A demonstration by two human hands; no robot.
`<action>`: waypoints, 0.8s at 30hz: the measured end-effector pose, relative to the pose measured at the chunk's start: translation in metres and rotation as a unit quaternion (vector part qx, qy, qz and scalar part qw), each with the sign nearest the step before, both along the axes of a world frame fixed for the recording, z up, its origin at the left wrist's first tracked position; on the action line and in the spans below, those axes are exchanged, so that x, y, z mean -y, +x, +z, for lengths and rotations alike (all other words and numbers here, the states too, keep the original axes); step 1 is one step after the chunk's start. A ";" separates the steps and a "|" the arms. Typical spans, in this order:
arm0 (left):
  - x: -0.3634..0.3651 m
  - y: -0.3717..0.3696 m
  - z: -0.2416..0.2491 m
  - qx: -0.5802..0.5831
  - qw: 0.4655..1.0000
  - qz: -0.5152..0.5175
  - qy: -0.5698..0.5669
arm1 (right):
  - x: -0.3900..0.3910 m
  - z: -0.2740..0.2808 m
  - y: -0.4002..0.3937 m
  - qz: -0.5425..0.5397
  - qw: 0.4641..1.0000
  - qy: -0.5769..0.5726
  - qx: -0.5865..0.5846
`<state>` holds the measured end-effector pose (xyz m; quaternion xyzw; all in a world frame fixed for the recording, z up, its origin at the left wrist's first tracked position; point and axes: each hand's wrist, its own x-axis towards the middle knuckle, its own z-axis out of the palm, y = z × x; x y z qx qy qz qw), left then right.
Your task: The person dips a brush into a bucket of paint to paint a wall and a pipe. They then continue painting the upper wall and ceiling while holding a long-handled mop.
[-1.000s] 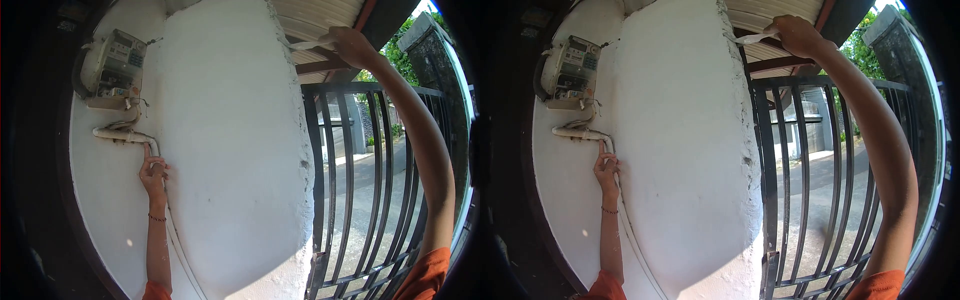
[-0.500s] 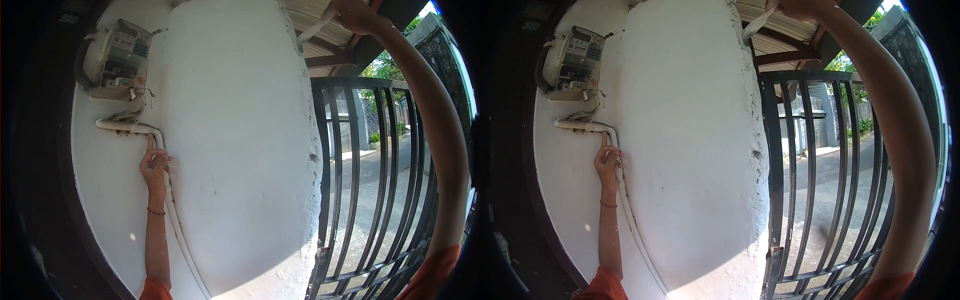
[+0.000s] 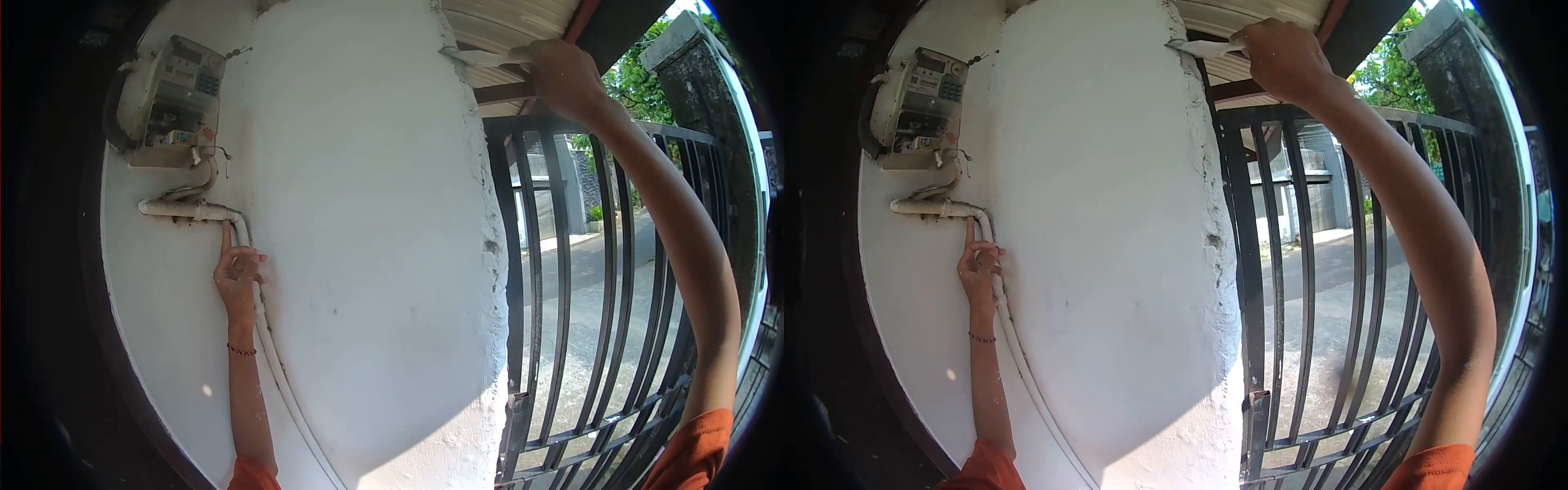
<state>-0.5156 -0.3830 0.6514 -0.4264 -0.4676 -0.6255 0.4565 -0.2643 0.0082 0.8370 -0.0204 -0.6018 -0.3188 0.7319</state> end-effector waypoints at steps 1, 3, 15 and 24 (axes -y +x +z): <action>0.000 -0.001 0.001 0.006 1.000 -0.004 0.016 | 0.001 -0.017 0.001 0.014 1.000 -0.005 0.009; -0.001 -0.002 0.002 0.012 0.999 -0.004 0.036 | -0.011 -0.033 0.001 0.047 0.998 0.000 0.032; -0.006 -0.009 0.000 -0.004 0.996 -0.063 0.067 | -0.066 -0.020 0.003 0.069 0.993 -0.090 -0.022; -0.003 0.008 0.003 0.031 0.999 -0.003 0.024 | -0.050 0.087 -0.083 0.185 0.967 -0.088 -0.154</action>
